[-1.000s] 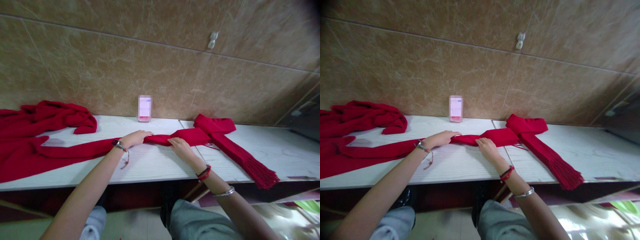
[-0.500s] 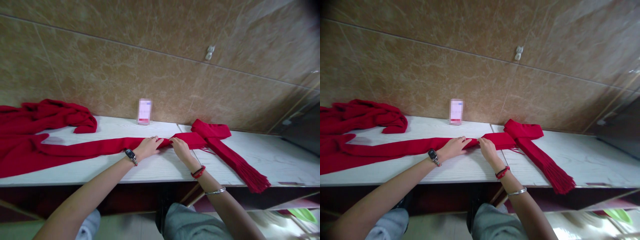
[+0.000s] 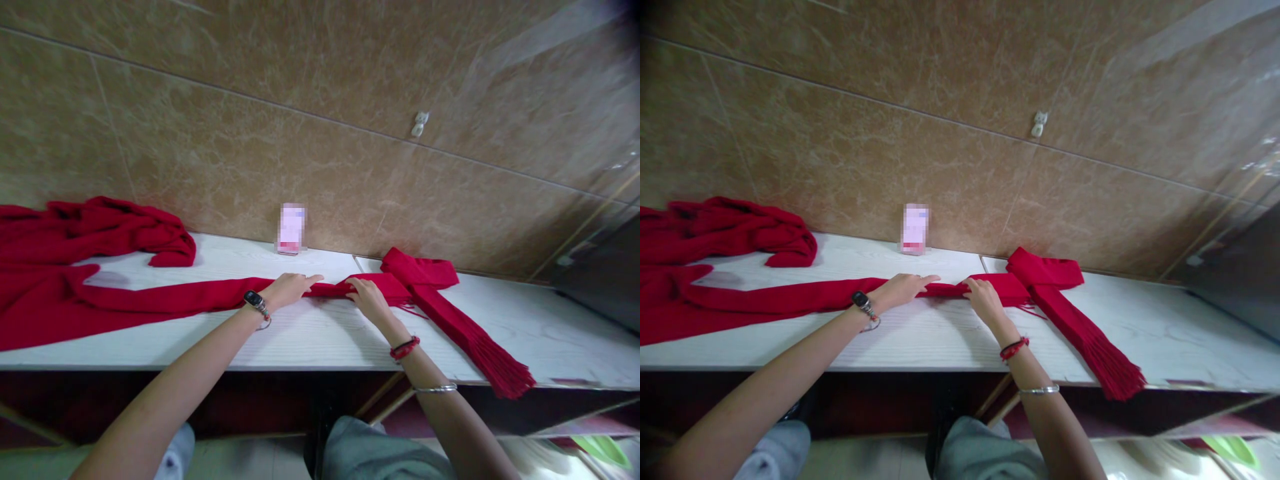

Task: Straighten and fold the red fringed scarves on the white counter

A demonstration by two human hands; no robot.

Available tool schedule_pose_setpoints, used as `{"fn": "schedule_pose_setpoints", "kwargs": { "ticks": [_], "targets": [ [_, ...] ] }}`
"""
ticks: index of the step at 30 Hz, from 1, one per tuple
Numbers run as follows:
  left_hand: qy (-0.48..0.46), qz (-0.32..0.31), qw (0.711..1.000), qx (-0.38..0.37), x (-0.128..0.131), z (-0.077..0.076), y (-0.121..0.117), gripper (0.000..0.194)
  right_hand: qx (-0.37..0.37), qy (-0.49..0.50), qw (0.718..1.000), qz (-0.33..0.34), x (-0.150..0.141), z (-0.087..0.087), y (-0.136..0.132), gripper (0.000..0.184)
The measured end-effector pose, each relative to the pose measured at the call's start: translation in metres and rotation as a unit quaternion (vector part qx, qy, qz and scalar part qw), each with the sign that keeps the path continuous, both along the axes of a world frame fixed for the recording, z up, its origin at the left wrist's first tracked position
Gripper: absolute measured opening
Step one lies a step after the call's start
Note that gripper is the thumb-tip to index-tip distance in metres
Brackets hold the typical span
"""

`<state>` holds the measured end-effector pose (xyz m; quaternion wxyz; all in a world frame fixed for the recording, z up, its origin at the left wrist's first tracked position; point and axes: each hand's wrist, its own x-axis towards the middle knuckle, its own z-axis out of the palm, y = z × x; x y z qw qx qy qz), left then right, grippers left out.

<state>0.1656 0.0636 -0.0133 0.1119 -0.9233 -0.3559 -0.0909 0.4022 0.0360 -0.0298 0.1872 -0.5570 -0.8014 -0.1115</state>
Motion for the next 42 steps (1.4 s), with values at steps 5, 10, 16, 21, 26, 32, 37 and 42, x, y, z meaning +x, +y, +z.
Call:
{"fn": "schedule_pose_setpoints", "kwargs": {
  "ticks": [5,10,16,21,26,32,37,42],
  "targets": [
    [0.006,-0.017,1.0,0.011,-0.002,-0.001,0.001,0.05,-0.003,0.023,1.0,0.02,0.007,-0.003,0.005,0.015],
    [0.015,-0.052,0.999,0.008,-0.002,-0.002,0.0,0.041,0.023,0.019,0.999,0.037,0.009,-0.008,0.003,0.016],
    [0.0,-0.044,0.999,-0.005,-0.003,-0.002,0.0,0.047,0.059,-0.013,0.995,0.082,0.013,-0.006,-0.003,0.021],
    [0.006,-0.012,1.0,-0.017,-0.003,0.002,-0.002,0.052,0.052,0.023,0.998,0.042,0.02,-0.006,0.0,0.023],
    [0.012,-0.004,0.999,-0.031,-0.003,0.005,-0.002,0.046,0.051,0.022,0.997,0.047,0.021,-0.005,0.0,0.014],
    [0.012,0.023,0.998,-0.049,-0.003,0.008,-0.002,0.046,0.051,0.002,0.995,0.084,0.028,0.003,-0.007,0.029],
    [0.0,0.018,0.998,-0.054,-0.004,0.005,0.001,0.048,0.049,0.035,0.996,0.064,0.039,0.001,-0.006,0.031],
    [0.0,0.021,0.999,-0.045,-0.006,0.004,0.003,0.048,0.053,0.059,0.997,0.009,0.039,-0.005,-0.003,0.024]
  ]
}}
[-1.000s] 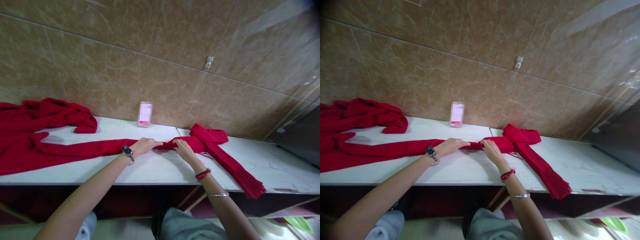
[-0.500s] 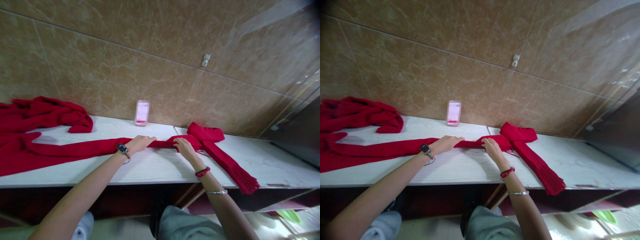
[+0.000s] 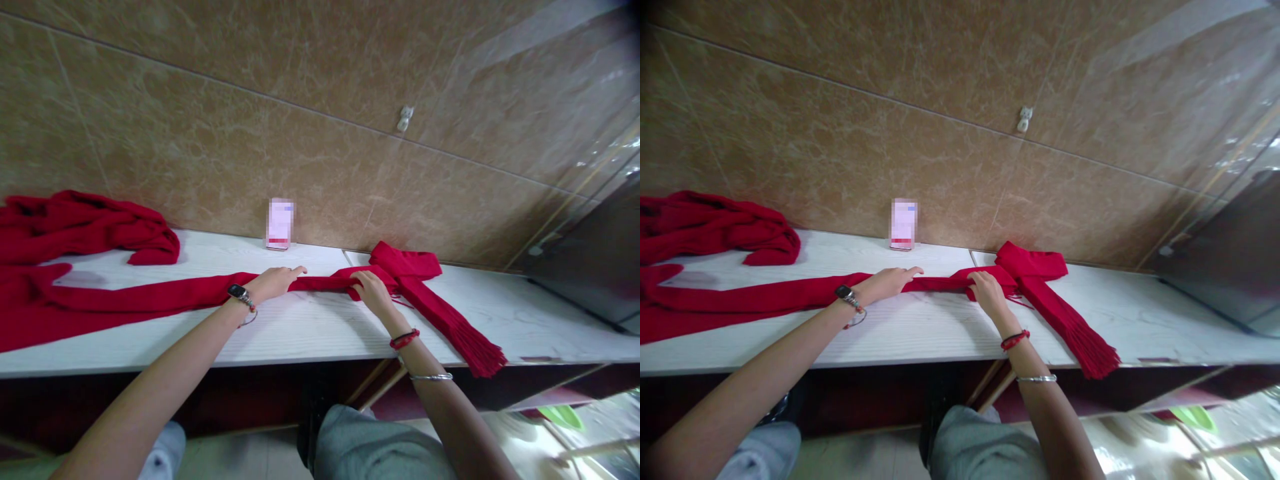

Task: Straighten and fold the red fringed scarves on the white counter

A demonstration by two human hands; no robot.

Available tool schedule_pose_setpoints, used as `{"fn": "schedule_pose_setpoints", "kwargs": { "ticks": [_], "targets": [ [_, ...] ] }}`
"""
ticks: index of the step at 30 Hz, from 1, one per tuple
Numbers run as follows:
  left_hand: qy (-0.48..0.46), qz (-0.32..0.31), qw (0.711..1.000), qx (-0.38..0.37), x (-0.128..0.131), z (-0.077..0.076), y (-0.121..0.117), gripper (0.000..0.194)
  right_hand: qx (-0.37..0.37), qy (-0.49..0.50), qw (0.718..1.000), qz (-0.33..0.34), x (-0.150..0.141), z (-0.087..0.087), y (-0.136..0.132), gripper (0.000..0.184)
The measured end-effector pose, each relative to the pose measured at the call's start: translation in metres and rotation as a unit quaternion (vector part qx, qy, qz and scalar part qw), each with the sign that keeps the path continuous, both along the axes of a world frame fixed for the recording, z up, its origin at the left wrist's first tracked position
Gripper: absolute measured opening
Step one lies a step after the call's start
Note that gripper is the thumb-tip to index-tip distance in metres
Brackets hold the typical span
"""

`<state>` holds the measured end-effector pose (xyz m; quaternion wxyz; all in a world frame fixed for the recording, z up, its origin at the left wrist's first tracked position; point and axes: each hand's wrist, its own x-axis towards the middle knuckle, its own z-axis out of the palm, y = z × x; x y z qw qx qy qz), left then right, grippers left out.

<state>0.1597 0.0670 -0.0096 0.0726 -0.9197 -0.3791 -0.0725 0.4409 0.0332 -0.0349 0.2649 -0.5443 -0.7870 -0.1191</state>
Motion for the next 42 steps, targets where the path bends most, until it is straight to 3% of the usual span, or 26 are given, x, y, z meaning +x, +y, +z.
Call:
{"fn": "schedule_pose_setpoints", "kwargs": {
  "ticks": [6,11,16,20,25,29,37,42],
  "targets": [
    [0.009,-0.013,0.999,0.029,-0.001,0.005,-0.003,0.045,0.027,0.003,0.999,0.022,0.0,0.007,-0.005,0.031],
    [0.016,-0.043,0.998,0.046,-0.003,0.004,-0.001,0.046,0.009,-0.008,1.0,0.0,0.017,0.016,-0.01,0.037],
    [0.059,-0.007,0.998,0.031,-0.002,0.009,-0.006,0.049,-0.001,-0.029,0.999,-0.029,0.041,0.016,-0.013,0.034],
    [0.062,0.014,0.997,0.043,0.023,0.013,-0.019,0.05,-0.011,0.0,0.999,-0.04,0.048,0.013,-0.013,0.029],
    [0.012,-0.02,0.996,0.086,0.092,0.008,-0.029,0.067,-0.012,0.069,0.997,-0.014,0.048,0.01,-0.004,0.022],
    [0.023,-0.039,0.997,0.067,0.129,0.007,-0.023,0.05,0.005,0.114,0.993,0.011,0.054,0.01,0.001,0.018],
    [-0.007,-0.186,0.983,-0.009,0.118,0.023,0.008,0.045,0.023,0.144,0.985,0.087,0.066,0.013,0.003,0.021],
    [-0.042,-0.178,0.983,-0.033,0.119,0.029,0.023,0.038,0.03,0.125,0.987,0.102,0.063,0.01,0.001,0.016]
  ]
}}
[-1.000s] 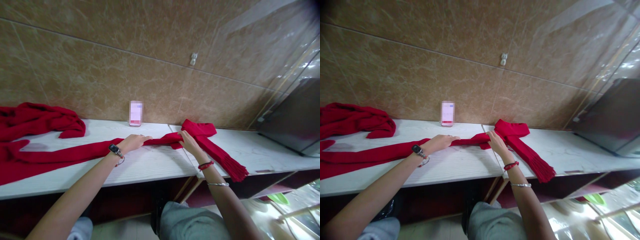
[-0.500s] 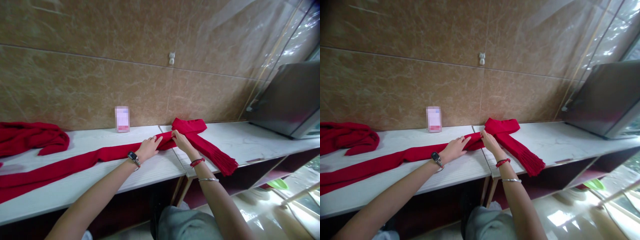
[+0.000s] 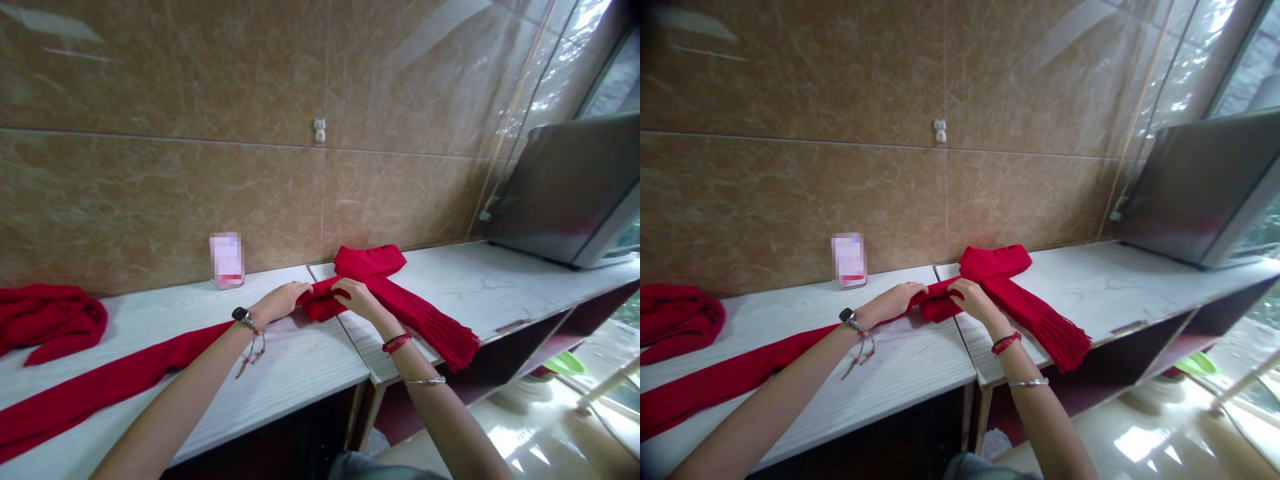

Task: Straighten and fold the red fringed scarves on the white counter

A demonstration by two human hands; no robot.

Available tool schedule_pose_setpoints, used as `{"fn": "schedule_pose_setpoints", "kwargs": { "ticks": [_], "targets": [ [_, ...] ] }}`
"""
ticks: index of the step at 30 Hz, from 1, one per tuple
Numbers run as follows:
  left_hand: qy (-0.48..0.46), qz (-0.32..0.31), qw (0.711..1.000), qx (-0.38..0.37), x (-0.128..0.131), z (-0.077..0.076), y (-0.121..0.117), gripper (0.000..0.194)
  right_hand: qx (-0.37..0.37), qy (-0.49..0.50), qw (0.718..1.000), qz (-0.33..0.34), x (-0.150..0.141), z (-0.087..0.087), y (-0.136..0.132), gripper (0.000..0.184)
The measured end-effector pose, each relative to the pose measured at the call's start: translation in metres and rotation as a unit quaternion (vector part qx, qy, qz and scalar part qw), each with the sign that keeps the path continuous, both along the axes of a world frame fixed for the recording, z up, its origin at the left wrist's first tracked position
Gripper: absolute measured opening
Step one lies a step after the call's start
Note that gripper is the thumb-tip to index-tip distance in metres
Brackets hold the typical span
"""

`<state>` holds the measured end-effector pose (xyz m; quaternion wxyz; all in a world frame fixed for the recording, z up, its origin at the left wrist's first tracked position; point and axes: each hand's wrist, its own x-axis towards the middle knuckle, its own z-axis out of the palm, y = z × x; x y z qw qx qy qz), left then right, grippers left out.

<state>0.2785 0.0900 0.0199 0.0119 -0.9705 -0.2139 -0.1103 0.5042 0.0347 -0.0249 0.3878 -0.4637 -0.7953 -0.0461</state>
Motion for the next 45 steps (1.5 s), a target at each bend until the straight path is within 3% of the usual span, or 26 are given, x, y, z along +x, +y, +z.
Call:
{"fn": "schedule_pose_setpoints", "kwargs": {
  "ticks": [4,9,14,17,21,28,38,45],
  "targets": [
    [-0.007,0.013,1.0,-0.005,0.002,0.002,0.003,0.032,-0.009,-0.032,0.998,-0.058,-0.006,-0.003,0.0,0.023],
    [0.01,0.046,0.999,0.014,0.002,-0.009,0.003,0.033,-0.018,-0.053,0.992,-0.117,-0.009,-0.007,0.003,0.02],
    [0.017,-0.003,0.997,0.07,0.002,-0.015,0.001,0.039,-0.017,-0.05,0.988,-0.143,-0.004,-0.012,0.006,0.023],
    [0.023,-0.029,0.994,0.103,0.003,-0.013,0.0,0.03,-0.004,-0.079,0.986,-0.146,-0.002,-0.014,0.005,0.019],
    [-0.027,-0.021,0.993,0.117,0.002,-0.01,0.003,0.026,0.02,-0.125,0.978,-0.167,-0.002,-0.014,0.003,0.015],
    [-0.003,-0.028,0.986,0.165,-0.003,-0.003,0.002,0.009,0.066,-0.14,0.975,-0.161,-0.006,-0.007,-0.003,0.016],
    [0.064,-0.071,0.98,0.172,-0.002,0.001,-0.003,0.011,0.082,-0.177,0.97,-0.145,0.003,-0.015,-0.002,0.019],
    [0.057,-0.033,0.988,0.137,0.002,-0.011,-0.009,0.023,0.077,-0.143,0.976,-0.148,0.0,-0.01,-0.008,0.022]
  ]
}}
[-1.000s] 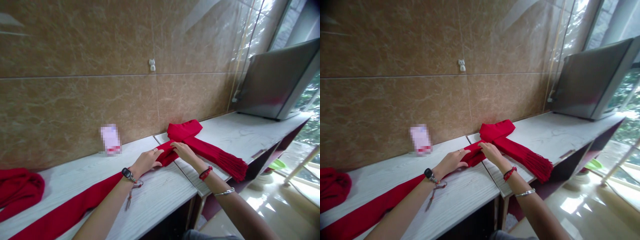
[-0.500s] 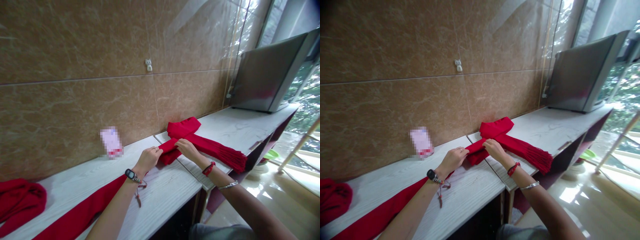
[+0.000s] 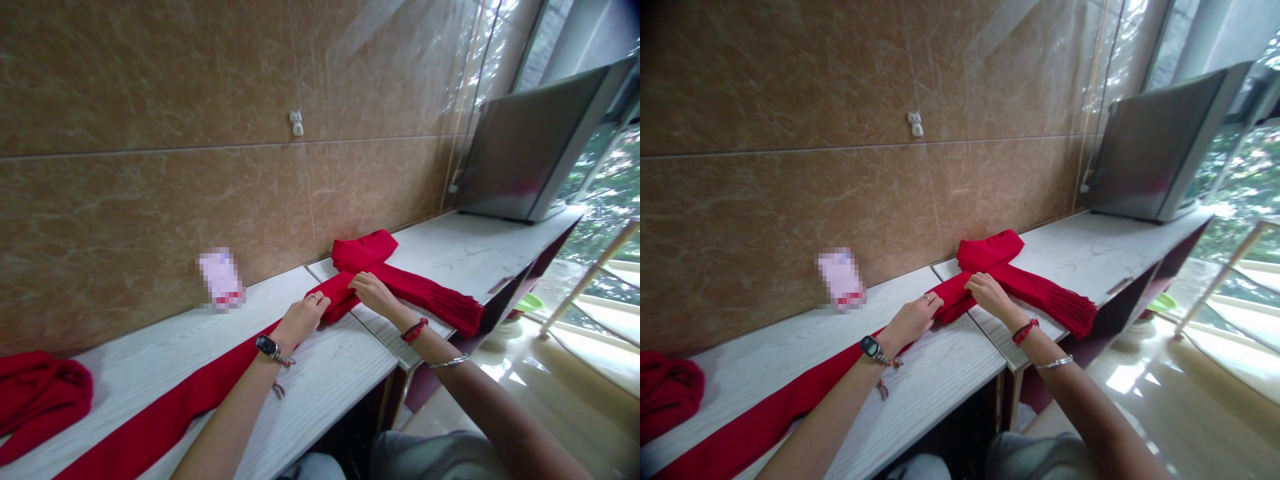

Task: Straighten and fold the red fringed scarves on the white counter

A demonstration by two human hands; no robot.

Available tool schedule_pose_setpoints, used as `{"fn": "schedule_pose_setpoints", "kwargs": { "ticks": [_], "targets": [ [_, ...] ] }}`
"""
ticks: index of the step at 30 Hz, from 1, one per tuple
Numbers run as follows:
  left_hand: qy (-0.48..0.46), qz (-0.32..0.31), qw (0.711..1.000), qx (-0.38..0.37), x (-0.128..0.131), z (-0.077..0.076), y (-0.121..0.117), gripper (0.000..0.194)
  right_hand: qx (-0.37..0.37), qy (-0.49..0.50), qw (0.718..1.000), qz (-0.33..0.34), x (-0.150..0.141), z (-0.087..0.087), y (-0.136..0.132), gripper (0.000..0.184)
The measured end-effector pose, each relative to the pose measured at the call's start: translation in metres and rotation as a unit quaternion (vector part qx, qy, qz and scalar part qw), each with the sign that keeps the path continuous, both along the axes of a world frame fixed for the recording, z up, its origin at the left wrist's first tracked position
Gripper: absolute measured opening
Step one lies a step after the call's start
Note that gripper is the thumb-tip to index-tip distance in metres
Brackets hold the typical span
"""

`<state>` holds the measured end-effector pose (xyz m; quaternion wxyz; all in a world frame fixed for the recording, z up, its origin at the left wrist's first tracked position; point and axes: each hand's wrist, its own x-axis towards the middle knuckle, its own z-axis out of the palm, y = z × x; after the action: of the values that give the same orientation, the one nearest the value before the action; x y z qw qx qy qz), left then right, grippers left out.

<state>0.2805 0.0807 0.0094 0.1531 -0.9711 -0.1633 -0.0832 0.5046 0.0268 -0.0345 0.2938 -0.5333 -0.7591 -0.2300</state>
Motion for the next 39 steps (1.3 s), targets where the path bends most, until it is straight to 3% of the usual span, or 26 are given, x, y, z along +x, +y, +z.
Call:
{"fn": "schedule_pose_setpoints", "kwargs": {
  "ticks": [6,13,20,25,29,33,39],
  "targets": [
    [-0.011,-0.006,1.0,-0.007,-0.004,0.007,0.0,0.023,0.031,0.08,0.996,0.002,0.002,-0.002,-0.003,0.019],
    [0.072,-0.028,0.997,-0.008,0.002,-0.004,-0.01,0.027,-0.111,0.068,0.991,0.024,0.013,-0.001,-0.007,0.018],
    [0.019,-0.009,0.997,-0.08,0.002,-0.004,-0.011,0.032,-0.147,0.04,0.987,0.05,0.021,0.011,-0.008,0.017],
    [-0.043,0.001,0.983,-0.179,-0.004,-0.004,0.007,0.027,-0.121,0.001,0.989,0.088,-0.003,0.025,-0.011,0.022],
    [-0.082,0.014,0.971,-0.225,-0.007,-0.005,0.014,0.024,-0.117,-0.025,0.988,0.097,-0.037,0.023,-0.011,0.017],
    [-0.111,0.018,0.966,-0.232,-0.008,-0.005,0.015,0.022,-0.083,-0.028,0.994,0.06,-0.058,0.011,-0.004,0.012],
    [-0.108,0.011,0.975,-0.195,-0.008,-0.001,0.01,0.016,-0.075,-0.028,0.997,0.014,-0.06,0.002,0.006,0.007]
  ]
}}
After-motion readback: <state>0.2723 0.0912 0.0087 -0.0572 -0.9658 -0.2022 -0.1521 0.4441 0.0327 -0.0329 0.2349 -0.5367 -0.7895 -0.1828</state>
